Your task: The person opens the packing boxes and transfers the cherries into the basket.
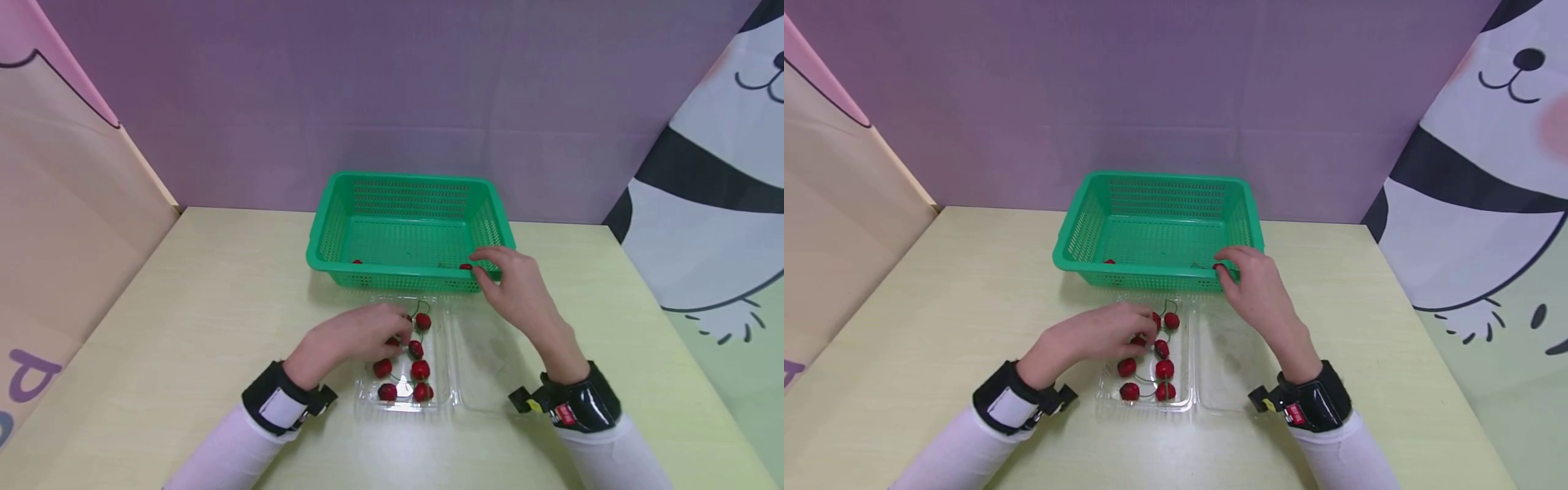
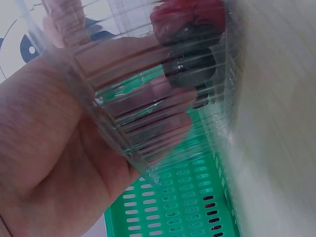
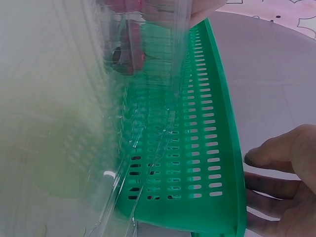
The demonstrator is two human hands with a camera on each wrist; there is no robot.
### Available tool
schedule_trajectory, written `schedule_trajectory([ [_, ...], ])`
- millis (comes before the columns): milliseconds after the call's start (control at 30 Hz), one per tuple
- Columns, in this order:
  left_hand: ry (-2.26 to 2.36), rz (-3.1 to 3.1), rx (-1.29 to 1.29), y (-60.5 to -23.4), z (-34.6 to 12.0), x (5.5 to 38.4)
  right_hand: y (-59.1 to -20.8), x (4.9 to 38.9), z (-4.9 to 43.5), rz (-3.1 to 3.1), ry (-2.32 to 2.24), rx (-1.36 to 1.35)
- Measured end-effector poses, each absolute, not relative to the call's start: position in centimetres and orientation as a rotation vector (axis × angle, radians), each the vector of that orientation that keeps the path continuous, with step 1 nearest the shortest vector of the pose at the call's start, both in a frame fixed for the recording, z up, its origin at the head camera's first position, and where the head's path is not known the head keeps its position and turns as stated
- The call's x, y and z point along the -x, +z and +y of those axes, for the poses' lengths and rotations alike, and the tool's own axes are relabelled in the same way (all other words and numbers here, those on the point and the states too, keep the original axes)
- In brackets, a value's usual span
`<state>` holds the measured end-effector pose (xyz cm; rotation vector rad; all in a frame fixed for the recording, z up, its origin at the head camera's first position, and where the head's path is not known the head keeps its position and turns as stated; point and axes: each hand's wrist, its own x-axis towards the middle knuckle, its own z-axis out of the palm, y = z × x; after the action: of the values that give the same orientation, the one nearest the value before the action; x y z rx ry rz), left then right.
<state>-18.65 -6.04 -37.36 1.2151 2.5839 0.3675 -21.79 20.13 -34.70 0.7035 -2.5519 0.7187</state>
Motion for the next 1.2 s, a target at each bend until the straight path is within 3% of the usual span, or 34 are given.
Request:
schedule_trajectory([
  [1200,0.380,2.591,-1.212,-37.66,-5.82,18.69,-34.60,21.60,19.95,-2.513,0.734,-0.755],
])
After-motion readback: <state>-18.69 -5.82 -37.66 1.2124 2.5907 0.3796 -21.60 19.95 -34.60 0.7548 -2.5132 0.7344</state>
